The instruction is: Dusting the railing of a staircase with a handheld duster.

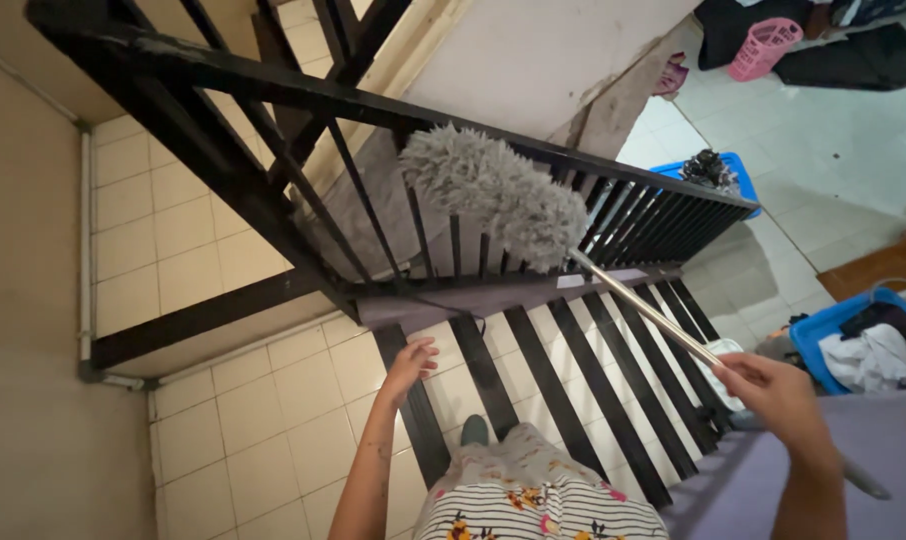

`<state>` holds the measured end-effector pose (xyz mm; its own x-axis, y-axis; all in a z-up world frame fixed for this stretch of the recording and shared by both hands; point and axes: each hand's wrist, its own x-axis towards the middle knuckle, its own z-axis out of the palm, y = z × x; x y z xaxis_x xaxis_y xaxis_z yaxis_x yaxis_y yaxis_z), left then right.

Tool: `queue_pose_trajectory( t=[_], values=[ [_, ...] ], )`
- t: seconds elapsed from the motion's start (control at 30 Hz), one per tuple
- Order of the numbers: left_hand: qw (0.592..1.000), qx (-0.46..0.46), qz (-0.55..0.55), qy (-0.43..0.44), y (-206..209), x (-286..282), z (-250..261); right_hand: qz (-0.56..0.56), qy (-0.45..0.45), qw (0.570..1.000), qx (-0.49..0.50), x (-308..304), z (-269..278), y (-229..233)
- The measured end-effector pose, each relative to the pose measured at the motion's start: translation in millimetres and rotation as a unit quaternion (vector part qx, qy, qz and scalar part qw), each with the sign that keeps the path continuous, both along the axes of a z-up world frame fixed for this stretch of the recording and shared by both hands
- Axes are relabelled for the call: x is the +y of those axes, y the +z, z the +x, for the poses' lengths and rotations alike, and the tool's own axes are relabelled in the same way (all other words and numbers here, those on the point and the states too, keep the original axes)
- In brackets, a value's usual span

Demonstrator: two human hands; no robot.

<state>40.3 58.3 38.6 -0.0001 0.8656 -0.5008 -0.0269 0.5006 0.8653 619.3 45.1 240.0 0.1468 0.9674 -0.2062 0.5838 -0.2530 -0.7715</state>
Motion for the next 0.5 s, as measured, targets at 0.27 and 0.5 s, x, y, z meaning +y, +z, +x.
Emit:
queue_pose_trajectory(
  t=[0.27,0.5],
  values=[
    [0.999,0.009,-0.005,0.03,9,-9,-10,-0.028,0.005,0.999,-0.029,-5,60,-2],
    [0.997,-0.007,0.003,0.074,7,-22,-29,-0.078,-0.005,0.995,-0.068,-4,81,-4]
  ],
)
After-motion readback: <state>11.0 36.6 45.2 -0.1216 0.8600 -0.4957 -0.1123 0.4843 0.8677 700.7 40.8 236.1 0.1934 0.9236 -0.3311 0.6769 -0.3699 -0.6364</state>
